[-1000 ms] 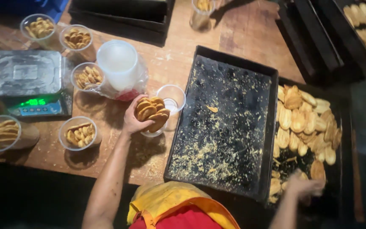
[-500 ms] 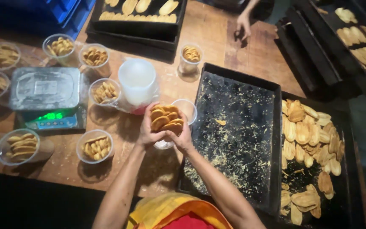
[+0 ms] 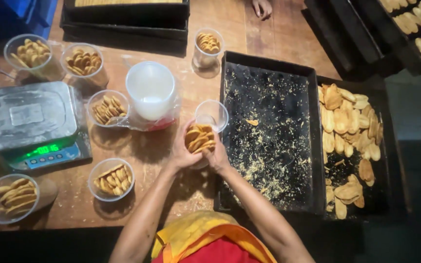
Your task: The person repeatedly picks biscuits from a tray, places them into clear plastic cups, weighs the cups on a digital scale, and sets the filled cups aside. Another person works nearby on a similar task.
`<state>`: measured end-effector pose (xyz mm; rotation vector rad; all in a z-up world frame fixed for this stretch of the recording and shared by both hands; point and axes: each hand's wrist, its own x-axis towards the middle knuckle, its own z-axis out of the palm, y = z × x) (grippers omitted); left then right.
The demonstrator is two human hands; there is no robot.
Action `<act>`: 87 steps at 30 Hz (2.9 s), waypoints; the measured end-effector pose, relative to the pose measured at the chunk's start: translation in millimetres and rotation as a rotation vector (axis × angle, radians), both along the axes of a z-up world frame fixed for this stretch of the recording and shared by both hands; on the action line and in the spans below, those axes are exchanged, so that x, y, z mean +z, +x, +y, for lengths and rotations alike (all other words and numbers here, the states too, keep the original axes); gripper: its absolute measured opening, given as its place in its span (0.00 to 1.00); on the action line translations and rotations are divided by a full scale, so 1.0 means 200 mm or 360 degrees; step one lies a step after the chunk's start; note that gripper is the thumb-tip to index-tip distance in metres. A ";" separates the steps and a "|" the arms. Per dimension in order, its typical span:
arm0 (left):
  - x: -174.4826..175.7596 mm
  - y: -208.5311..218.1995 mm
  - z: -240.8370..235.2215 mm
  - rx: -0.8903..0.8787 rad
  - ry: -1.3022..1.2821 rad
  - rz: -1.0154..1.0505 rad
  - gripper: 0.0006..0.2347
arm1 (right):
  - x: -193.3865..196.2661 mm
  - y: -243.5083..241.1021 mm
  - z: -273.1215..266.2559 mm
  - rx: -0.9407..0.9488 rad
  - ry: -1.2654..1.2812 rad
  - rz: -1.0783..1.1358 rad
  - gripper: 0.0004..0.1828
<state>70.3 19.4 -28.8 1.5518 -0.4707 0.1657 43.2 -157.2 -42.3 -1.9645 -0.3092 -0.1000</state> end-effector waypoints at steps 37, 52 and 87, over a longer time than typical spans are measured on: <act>-0.06 0.01 0.04 -0.0200 0.0255 -0.0395 0.41 | 0.04 -0.07 -0.13 0.0130 -0.0379 -0.0129 0.54; 0.25 -0.16 -0.06 -0.0298 0.2144 -0.0314 0.57 | -0.08 -0.34 -0.20 0.0218 -0.0123 0.0165 0.67; 0.66 -0.80 -0.85 0.0159 0.0839 -0.0119 0.47 | 0.39 -0.52 -1.30 0.0015 0.0273 -0.0199 0.32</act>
